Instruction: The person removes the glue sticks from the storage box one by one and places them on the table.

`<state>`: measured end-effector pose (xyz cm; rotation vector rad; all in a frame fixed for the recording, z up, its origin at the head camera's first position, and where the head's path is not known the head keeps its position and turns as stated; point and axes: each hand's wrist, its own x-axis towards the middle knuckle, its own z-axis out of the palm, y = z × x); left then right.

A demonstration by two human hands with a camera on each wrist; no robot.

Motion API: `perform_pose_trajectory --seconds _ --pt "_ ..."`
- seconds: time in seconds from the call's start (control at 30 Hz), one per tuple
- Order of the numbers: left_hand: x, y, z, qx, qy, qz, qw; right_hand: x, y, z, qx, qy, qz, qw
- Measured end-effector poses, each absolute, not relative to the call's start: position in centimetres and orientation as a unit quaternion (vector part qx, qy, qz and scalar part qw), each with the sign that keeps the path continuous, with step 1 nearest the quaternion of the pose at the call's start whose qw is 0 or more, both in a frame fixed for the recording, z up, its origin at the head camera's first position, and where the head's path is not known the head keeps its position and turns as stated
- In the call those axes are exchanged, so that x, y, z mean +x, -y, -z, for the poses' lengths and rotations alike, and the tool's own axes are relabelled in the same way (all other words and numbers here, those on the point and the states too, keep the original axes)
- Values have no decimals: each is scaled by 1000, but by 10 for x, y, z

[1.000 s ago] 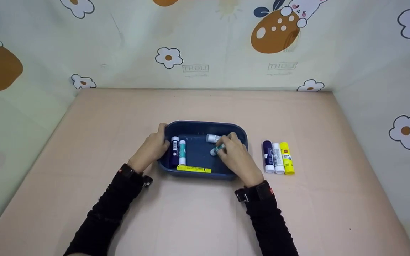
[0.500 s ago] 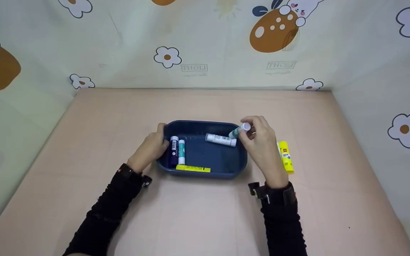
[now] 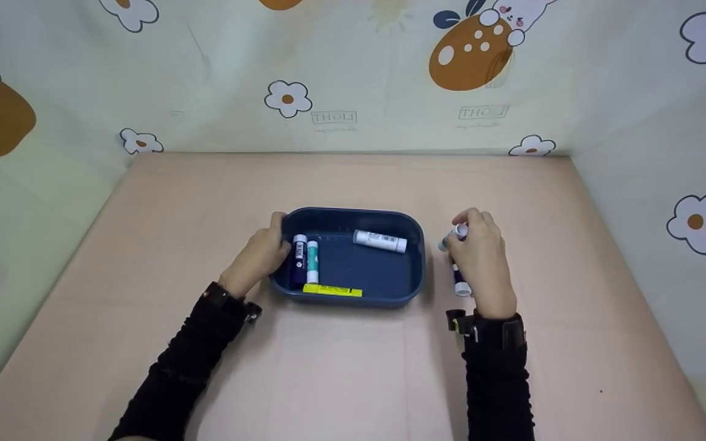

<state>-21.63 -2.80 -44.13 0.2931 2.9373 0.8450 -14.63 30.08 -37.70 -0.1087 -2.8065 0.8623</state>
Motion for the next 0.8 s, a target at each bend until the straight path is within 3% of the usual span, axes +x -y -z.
perform_pose_trajectory --seconds 0.5,0.8 --pt "-217 27 442 84 -956 -277 46 -163 -306 413 -47 971 -235 22" --pt "-215 28 442 105 -956 -274 20 -162 -304 415 -58 976 -197 -69"
